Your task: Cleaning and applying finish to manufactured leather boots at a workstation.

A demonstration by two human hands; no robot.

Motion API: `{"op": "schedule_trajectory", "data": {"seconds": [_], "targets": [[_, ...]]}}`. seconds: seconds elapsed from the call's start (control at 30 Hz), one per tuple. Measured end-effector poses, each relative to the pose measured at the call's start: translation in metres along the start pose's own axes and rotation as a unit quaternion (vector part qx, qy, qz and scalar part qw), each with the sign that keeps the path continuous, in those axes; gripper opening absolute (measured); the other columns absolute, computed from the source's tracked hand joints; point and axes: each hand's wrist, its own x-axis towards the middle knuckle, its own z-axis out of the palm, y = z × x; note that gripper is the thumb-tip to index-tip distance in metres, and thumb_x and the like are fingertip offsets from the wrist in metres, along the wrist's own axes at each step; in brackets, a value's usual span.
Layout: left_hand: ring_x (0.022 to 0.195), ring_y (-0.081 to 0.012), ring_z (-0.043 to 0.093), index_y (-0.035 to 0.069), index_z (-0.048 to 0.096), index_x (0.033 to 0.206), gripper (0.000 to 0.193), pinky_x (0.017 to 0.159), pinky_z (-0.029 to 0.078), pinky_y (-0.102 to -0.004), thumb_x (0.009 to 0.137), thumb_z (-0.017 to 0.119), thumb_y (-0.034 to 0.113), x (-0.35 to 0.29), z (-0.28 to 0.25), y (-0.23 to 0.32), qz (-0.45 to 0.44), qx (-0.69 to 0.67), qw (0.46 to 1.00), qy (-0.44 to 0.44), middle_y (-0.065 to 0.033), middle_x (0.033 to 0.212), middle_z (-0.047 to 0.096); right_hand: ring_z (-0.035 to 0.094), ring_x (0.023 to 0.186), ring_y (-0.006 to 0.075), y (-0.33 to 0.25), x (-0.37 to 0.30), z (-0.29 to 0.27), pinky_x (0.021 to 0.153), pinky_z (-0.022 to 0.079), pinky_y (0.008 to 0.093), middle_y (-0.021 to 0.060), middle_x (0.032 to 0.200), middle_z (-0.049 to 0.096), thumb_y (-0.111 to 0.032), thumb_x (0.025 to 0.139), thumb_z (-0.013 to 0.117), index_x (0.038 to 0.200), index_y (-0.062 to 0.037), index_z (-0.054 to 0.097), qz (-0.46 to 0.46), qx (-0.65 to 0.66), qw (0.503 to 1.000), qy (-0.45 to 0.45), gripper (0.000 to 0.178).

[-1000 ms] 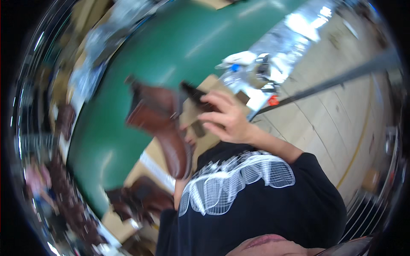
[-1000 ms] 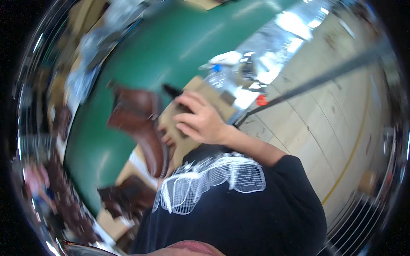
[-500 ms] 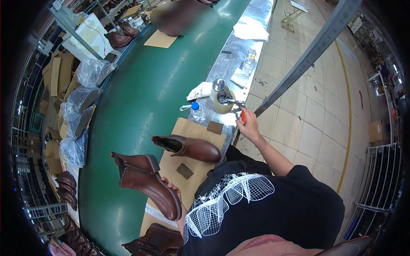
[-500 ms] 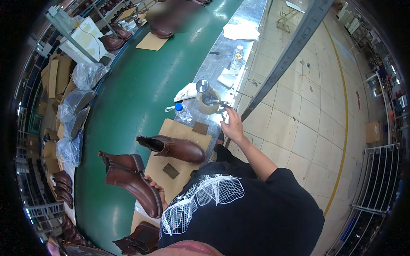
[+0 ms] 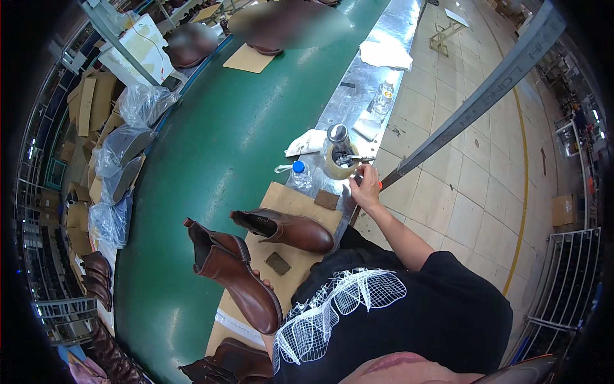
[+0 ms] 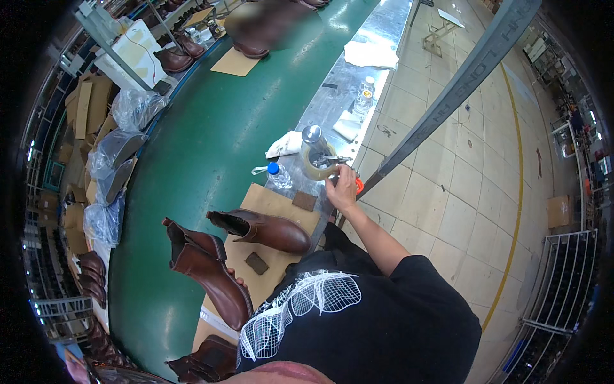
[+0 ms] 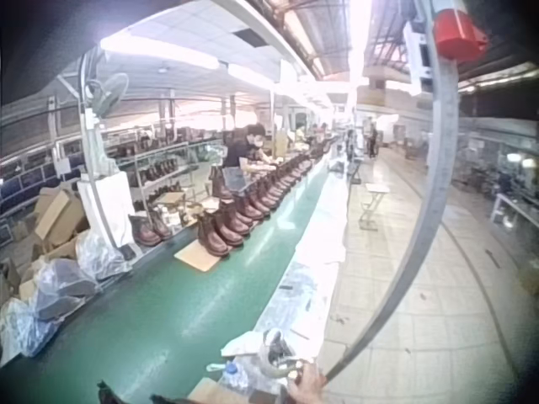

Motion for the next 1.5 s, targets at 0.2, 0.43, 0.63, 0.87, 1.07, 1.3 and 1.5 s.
{"op": "schedule_trajectory", "data": {"seconds": [0.2, 0.43, 0.63, 0.87, 1.07, 1.3, 1.5], "targets": [[0.116, -0.0385, 0.057, 0.008, 0.041, 0.144, 0.056, 0.098, 0.051, -0.0469, 0.098, 0.052, 0.039, 0.007, 0.004, -0.002, 0.021, -0.008, 1.0, 0.001, -0.0193, 0.136, 0.048, 0.054, 0.092, 0.0309, 0.007, 0.009, -0.01, 0.082, 0.041, 0.0432, 0.0132, 0.094, 0.057, -0.015, 0.072, 0.076, 0.09, -0.0039, 0.051, 0.01, -0.072, 0.997, -0.007, 0.032], [0.117, -0.0385, 0.057, 0.007, 0.041, 0.144, 0.056, 0.097, 0.051, -0.0469, 0.098, 0.052, 0.039, 0.015, 0.012, -0.006, 0.049, -0.016, 0.999, 0.0, -0.0197, 0.136, 0.048, 0.054, 0.099, 0.0357, 0.02, 0.007, 0.0, 0.086, 0.042, 0.0426, 0.0169, 0.104, 0.057, -0.02, 0.071, 0.079, 0.097, -0.0026, 0.055, 0.033, -0.024, 0.994, 0.101, 0.04], [0.117, -0.0386, 0.057, 0.007, 0.041, 0.143, 0.056, 0.097, 0.051, -0.047, 0.098, 0.052, 0.039, 0.018, 0.027, -0.012, 0.076, -0.021, 0.997, 0.001, -0.02, 0.136, 0.048, 0.063, 0.089, 0.0342, 0.051, 0.031, -0.014, 0.074, 0.048, 0.0421, 0.0151, 0.091, 0.066, -0.023, 0.076, 0.075, 0.097, -0.0053, 0.065, 0.096, -0.006, 0.99, -0.1, 0.029], [0.117, -0.0387, 0.057, 0.007, 0.041, 0.143, 0.056, 0.097, 0.051, -0.047, 0.098, 0.052, 0.039, 0.02, 0.047, -0.019, 0.113, -0.022, 0.993, -0.003, -0.0204, 0.136, 0.048, 0.063, 0.069, 0.0331, 0.029, 0.053, -0.042, 0.063, 0.048, 0.04, 0.0141, 0.076, 0.064, -0.019, 0.078, 0.074, 0.087, -0.0053, 0.066, 0.059, 0.013, 0.988, -0.141, 0.018], [0.117, -0.0387, 0.057, 0.007, 0.041, 0.143, 0.056, 0.096, 0.051, -0.0471, 0.098, 0.052, 0.039, 0.022, 0.062, -0.028, 0.137, -0.028, 0.99, -0.009, -0.0208, 0.136, 0.048, 0.06, 0.06, 0.0249, -0.014, 0.066, -0.085, 0.058, 0.046, 0.0369, 0.0114, 0.071, 0.06, -0.014, 0.08, 0.075, 0.092, -0.0019, 0.057, -0.065, 0.049, 0.992, -0.1, 0.025], [0.11, -0.0385, 0.059, 0.009, 0.043, 0.142, 0.054, 0.092, 0.052, -0.0485, 0.098, 0.051, 0.038, 0.014, 0.05, -0.032, 0.15, -0.062, 0.986, -0.023, -0.0187, 0.136, 0.048, 0.046, 0.065, 0.0068, -0.084, 0.056, -0.128, 0.057, 0.042, 0.0266, -0.0014, 0.075, 0.052, -0.018, 0.098, 0.056, 0.122, -0.002, 0.05, -0.03, 0.216, 0.957, -0.193, 0.029], [0.074, -0.0187, 0.056, 0.007, 0.052, 0.13, 0.043, 0.066, 0.048, -0.0319, 0.098, 0.05, 0.036, -0.002, 0.032, -0.023, 0.123, 0.007, 0.984, 0.13, -0.0087, 0.107, 0.061, 0.059, 0.091, 0.0155, -0.121, 0.037, -0.152, 0.075, 0.049, 0.0275, 0.0111, 0.109, 0.062, -0.047, 0.101, 0.047, 0.117, 0.0035, 0.06, -0.047, 0.328, 0.922, -0.198, 0.054]]}}
